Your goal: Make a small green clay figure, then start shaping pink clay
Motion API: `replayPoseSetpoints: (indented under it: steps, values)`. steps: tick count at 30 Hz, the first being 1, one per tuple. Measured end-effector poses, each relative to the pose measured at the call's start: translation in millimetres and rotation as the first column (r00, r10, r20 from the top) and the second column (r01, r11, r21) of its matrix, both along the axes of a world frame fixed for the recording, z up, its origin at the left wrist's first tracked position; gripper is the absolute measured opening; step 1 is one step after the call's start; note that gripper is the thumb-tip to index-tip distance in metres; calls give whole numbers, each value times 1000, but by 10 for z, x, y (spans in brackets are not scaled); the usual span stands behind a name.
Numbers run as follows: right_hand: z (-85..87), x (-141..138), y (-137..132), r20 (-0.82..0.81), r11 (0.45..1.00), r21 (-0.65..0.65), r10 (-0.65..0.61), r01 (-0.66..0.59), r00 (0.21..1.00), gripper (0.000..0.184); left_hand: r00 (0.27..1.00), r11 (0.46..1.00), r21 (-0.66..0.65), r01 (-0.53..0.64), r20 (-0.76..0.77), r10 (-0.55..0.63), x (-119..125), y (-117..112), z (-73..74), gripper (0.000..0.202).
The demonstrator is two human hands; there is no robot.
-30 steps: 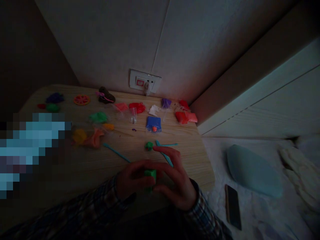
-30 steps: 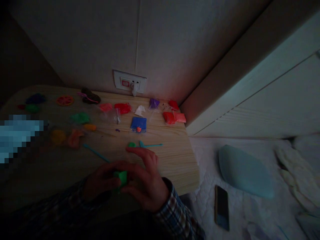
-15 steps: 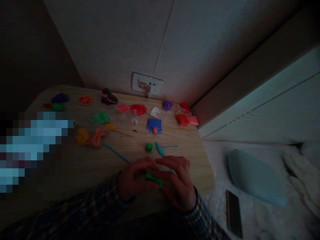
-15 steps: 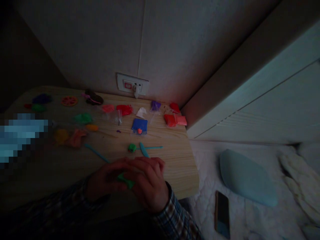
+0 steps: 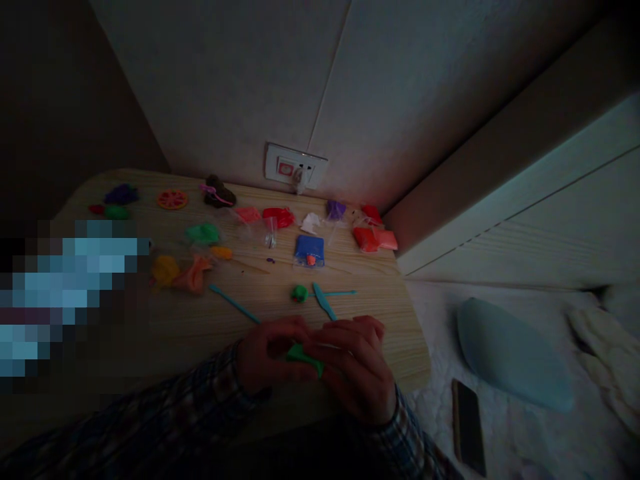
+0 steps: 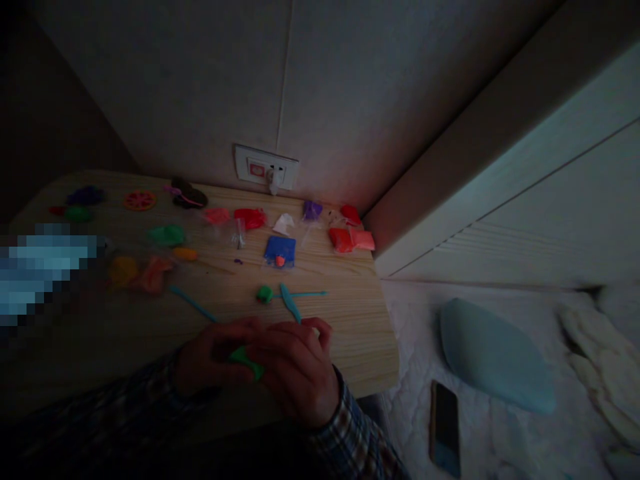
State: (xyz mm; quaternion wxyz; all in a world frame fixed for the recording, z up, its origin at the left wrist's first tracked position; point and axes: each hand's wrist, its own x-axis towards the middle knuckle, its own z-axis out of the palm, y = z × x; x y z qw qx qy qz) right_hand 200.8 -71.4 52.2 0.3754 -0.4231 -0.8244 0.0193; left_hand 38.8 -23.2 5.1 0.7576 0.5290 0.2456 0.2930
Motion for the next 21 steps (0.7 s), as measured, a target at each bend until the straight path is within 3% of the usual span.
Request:
replayPoseSetpoints:
  steps: [6, 12, 21]
  values:
    - [22, -12, 8, 31, 1000, 2, 17, -17, 999, 18, 999, 1000, -26, -13, 48, 14, -2, -5, 8, 26]
    - [31, -27, 2, 42, 999, 21, 24, -25, 999, 20, 998, 992, -124, 13, 67, -4, 7, -29, 25, 38]
    - [32, -65, -10, 35, 1000, 29, 6, -7, 999, 19, 1000, 997, -73, -22, -23, 21, -10, -35, 59, 26]
